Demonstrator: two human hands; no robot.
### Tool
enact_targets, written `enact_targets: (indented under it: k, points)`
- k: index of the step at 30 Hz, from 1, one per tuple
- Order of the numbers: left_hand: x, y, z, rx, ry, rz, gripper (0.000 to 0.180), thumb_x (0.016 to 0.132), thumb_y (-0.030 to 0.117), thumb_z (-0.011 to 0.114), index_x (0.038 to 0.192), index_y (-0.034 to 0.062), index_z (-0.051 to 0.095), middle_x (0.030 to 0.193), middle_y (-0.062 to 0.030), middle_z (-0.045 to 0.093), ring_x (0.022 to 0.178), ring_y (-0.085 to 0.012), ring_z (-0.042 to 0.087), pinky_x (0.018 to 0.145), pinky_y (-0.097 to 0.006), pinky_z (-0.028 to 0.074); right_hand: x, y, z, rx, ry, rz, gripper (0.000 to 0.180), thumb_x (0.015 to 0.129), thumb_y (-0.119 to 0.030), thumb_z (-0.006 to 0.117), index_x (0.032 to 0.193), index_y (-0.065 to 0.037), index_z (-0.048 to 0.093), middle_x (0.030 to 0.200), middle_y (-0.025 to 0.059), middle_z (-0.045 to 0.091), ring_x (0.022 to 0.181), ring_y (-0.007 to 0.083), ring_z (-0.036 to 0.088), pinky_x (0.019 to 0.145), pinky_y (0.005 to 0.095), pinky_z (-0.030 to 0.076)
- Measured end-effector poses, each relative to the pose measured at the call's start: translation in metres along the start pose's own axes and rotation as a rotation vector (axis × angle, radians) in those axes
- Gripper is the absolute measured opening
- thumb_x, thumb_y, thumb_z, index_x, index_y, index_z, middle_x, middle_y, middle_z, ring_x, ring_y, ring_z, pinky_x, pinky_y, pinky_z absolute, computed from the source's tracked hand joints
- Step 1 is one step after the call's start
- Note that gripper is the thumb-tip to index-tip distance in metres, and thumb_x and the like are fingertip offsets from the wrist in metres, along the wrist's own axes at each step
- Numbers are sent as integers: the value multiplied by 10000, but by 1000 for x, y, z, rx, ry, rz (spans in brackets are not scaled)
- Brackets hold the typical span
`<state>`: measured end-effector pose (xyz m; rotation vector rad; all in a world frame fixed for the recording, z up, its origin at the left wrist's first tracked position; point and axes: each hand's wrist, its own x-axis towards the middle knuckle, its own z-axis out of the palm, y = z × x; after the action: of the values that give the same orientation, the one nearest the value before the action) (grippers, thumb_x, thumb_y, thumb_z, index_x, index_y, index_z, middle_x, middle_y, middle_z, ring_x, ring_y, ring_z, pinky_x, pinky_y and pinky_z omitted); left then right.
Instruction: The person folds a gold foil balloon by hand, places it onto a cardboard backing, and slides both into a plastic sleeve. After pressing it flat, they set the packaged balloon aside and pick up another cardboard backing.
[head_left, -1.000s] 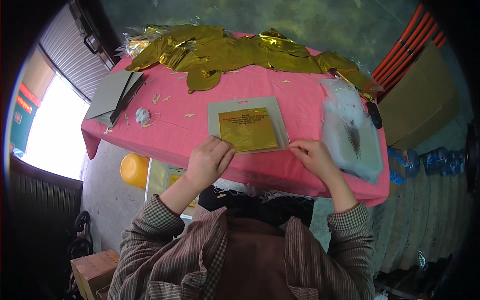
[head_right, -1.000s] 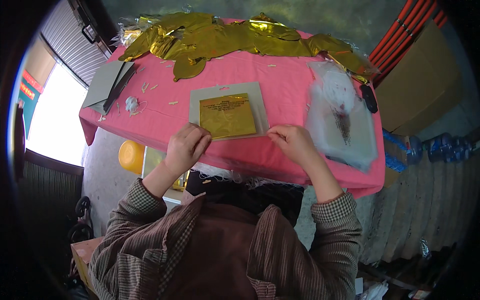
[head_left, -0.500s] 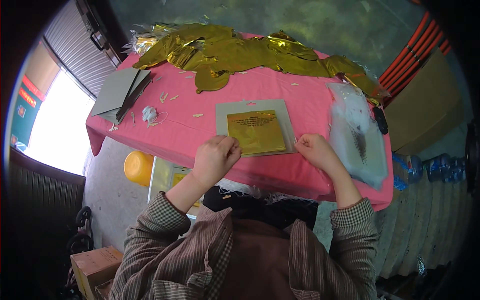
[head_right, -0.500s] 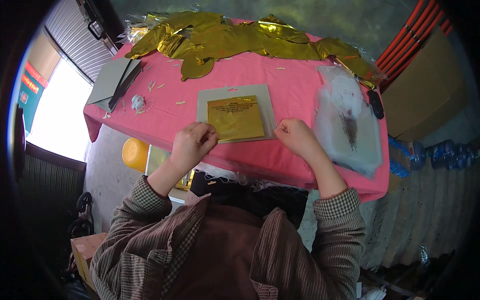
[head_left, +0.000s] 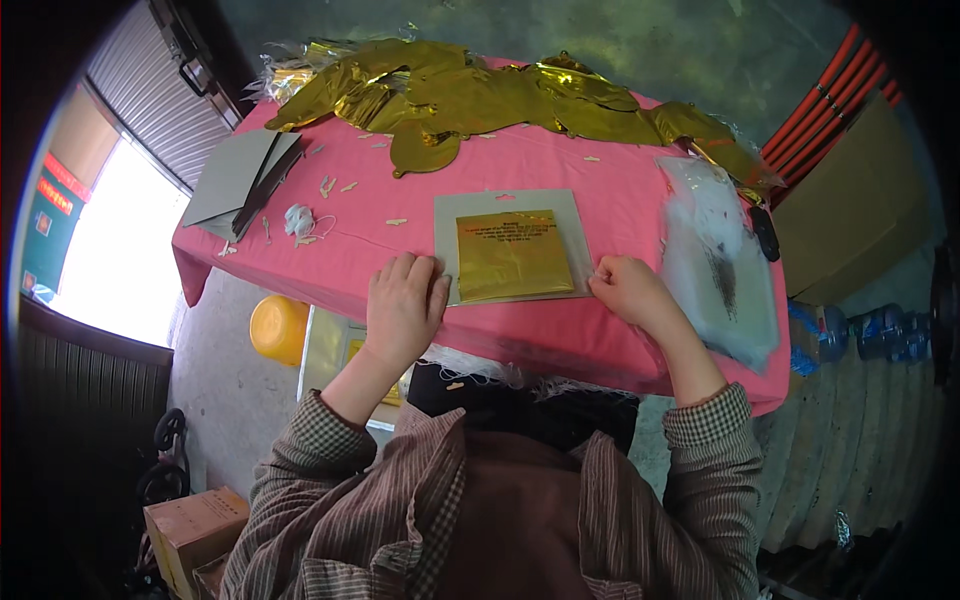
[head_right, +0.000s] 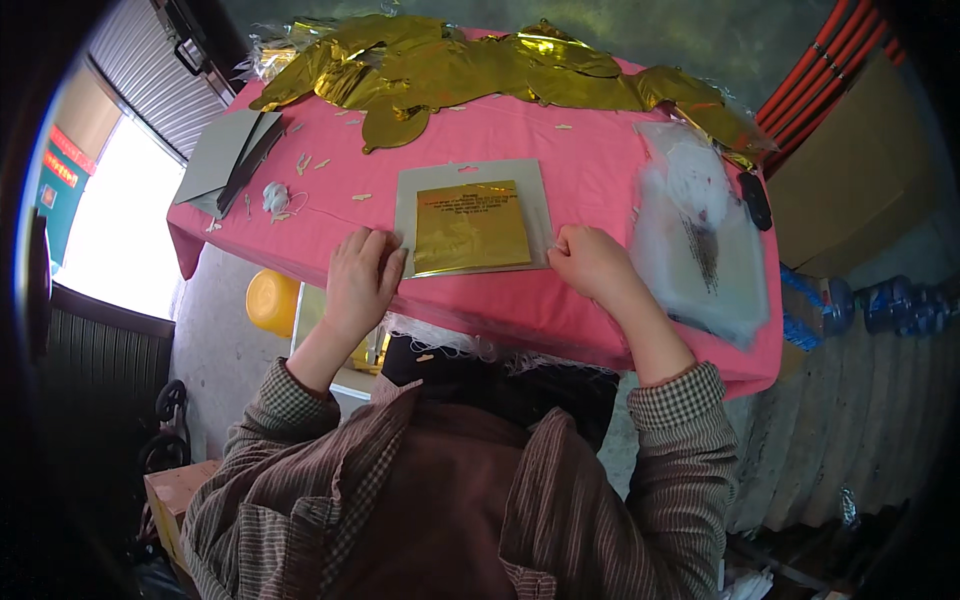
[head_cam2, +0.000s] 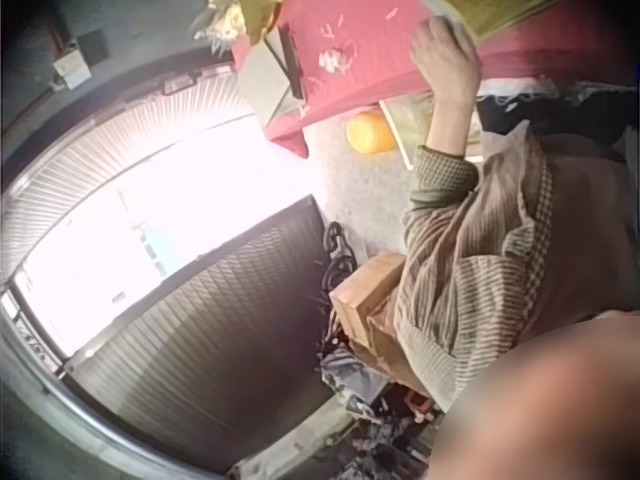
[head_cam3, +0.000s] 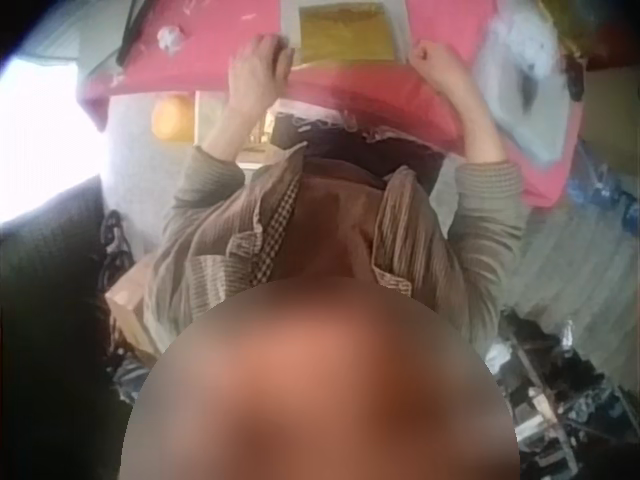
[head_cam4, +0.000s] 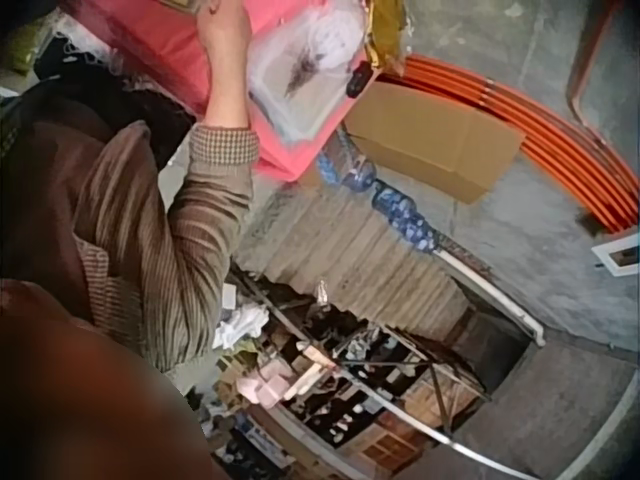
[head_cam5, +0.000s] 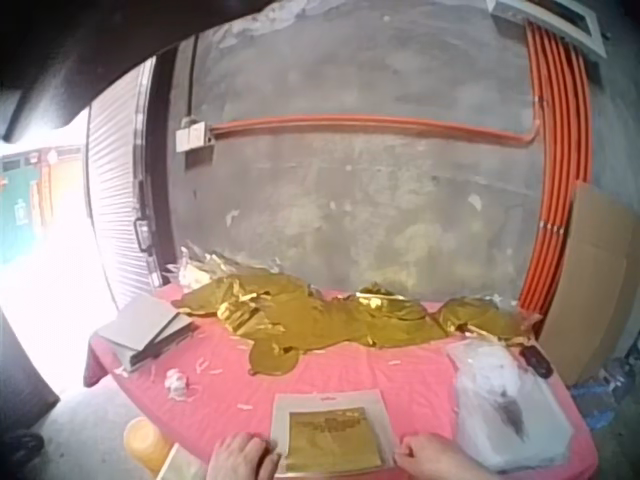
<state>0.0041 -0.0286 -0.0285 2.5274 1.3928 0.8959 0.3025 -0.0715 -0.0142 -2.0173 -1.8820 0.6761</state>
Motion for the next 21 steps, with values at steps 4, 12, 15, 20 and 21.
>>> enact_targets:
  k: [4, 12, 15, 20, 21]
  points:
    - [-1, 0, -3, 13, -2, -2, 159, 827, 162, 605, 943, 61, 564, 848, -110, 545, 842, -304, 541, 743, -403, 406, -9, -5, 4, -62, 125, 0, 198, 804, -183, 601, 806, 0, 528, 707, 170, 611, 671, 336, 612, 609, 405, 466]
    - [-15, 1, -13, 3, -10, 3, 184, 806, 162, 604, 960, 78, 549, 853, -95, 536, 834, -286, 539, 728, -402, 400, -22, -15, 9, -153, 189, -22, 131, 810, -171, 579, 834, -56, 520, 692, 133, 605, 686, 338, 611, 605, 436, 461]
    - [-24, 2, -20, -65, 14, 2, 207, 820, 185, 610, 982, 77, 541, 750, -101, 554, 726, -298, 567, 651, -398, 429, -24, -17, 10, -143, 181, -32, 125, 808, -169, 577, 835, -61, 522, 682, 127, 603, 678, 334, 611, 602, 436, 461]
    - [-39, -7, -26, -283, -324, -396, 327, 885, 327, 610, 749, 29, 597, 540, -71, 567, 435, -212, 539, 437, -320, 418, -22, -18, 9, -149, 150, -40, 126, 804, -170, 580, 826, -57, 527, 676, 126, 606, 675, 331, 612, 601, 432, 461]
    - [-39, -9, -24, -283, -319, -396, 327, 885, 327, 610, 749, 29, 597, 540, -71, 567, 435, -212, 539, 437, -320, 418, -21, -19, 9, -151, 151, -44, 126, 804, -170, 580, 826, -57, 527, 676, 126, 606, 675, 331, 612, 601, 432, 461]
